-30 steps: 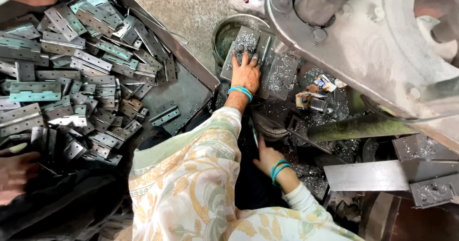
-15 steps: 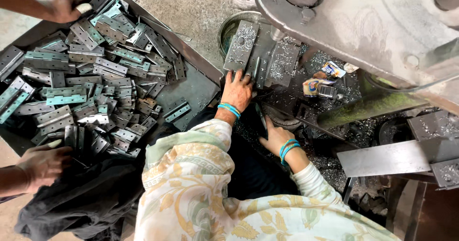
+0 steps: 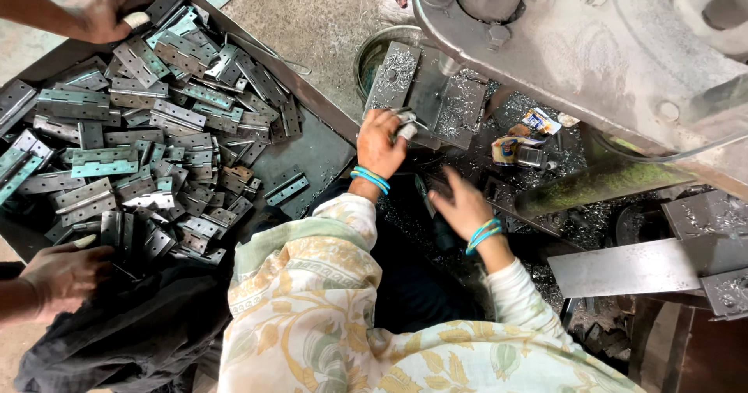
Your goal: The person operates a metal fabrication machine by placing small metal brackets onto a fixture and using a hand tool to perform a task on them one at a time. The person also handles a bin containing many identical metal pieces, sorting through them by hand.
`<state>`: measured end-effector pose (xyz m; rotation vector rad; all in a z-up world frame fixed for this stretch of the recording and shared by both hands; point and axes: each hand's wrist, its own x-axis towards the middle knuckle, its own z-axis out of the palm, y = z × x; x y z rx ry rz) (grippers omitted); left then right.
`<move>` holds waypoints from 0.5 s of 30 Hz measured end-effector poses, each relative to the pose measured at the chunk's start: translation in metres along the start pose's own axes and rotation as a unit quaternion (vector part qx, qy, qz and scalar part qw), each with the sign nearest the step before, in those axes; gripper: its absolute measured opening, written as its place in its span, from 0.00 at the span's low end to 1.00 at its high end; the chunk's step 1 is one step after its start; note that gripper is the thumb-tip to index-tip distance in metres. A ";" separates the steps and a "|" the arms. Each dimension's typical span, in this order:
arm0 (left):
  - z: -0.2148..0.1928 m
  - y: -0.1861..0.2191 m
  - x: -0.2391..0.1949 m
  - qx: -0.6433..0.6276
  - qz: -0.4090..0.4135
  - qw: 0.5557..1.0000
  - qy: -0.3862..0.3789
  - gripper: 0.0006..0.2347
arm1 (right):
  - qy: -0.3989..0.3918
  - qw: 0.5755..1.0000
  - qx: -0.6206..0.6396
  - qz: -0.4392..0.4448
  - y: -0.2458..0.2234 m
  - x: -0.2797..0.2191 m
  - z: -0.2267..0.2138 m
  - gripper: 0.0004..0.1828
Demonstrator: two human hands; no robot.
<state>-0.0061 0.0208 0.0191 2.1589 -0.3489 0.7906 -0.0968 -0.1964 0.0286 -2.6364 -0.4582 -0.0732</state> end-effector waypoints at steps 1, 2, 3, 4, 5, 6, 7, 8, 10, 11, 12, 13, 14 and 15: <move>0.003 -0.006 0.000 -0.080 -0.072 0.994 0.035 0.11 | 0.021 0.995 0.067 0.069 0.008 0.010 0.002 0.36; 0.009 -0.013 -0.002 -0.080 -0.074 0.993 0.033 0.11 | 0.039 0.981 0.132 0.138 0.016 0.019 0.005 0.36; 0.015 -0.022 -0.003 -0.134 -0.115 0.984 0.020 0.12 | 0.037 0.981 0.133 0.139 0.023 0.026 0.010 0.36; 0.021 -0.032 -0.002 -0.187 -0.153 0.970 0.009 0.12 | 0.087 0.962 0.228 0.123 0.029 0.036 0.014 0.33; 0.029 -0.040 -0.001 -0.185 -0.153 0.971 0.009 0.12 | 0.137 0.931 0.320 0.107 0.035 0.044 0.018 0.30; 0.039 -0.045 -0.002 -0.275 -0.164 0.947 -0.020 0.11 | 0.135 0.932 0.320 0.108 0.040 0.049 0.021 0.30; 0.046 -0.048 -0.002 -0.362 -0.174 0.915 -0.049 0.11 | 0.156 0.901 0.390 0.109 0.043 0.054 0.025 0.28; 0.052 -0.050 -0.002 -0.363 -0.175 0.914 -0.048 0.11 | 0.176 0.865 0.457 0.108 0.046 0.059 0.026 0.25; 0.053 -0.047 0.001 -0.442 -0.196 0.867 -0.120 0.11 | 0.189 0.859 0.465 0.102 0.047 0.065 0.023 0.20; 0.049 -0.043 0.003 -0.442 -0.198 0.867 -0.119 0.11 | 0.203 0.852 0.473 0.094 0.045 0.068 0.020 0.16; 0.044 -0.039 0.006 -0.368 -0.171 0.911 -0.078 0.13 | 0.203 0.852 0.473 0.094 0.041 0.071 0.015 0.16; 0.038 -0.033 0.009 -0.289 -0.143 0.946 -0.036 0.16 | 0.247 0.905 0.343 0.053 0.037 0.072 0.008 0.17; 0.032 -0.029 0.010 -0.290 -0.143 0.945 -0.037 0.16 | 0.285 0.936 0.204 0.013 0.033 0.073 0.000 0.19; 0.025 -0.026 0.011 -0.138 -0.136 0.981 -0.005 0.17 | 0.285 0.936 0.204 0.014 0.029 0.079 -0.009 0.19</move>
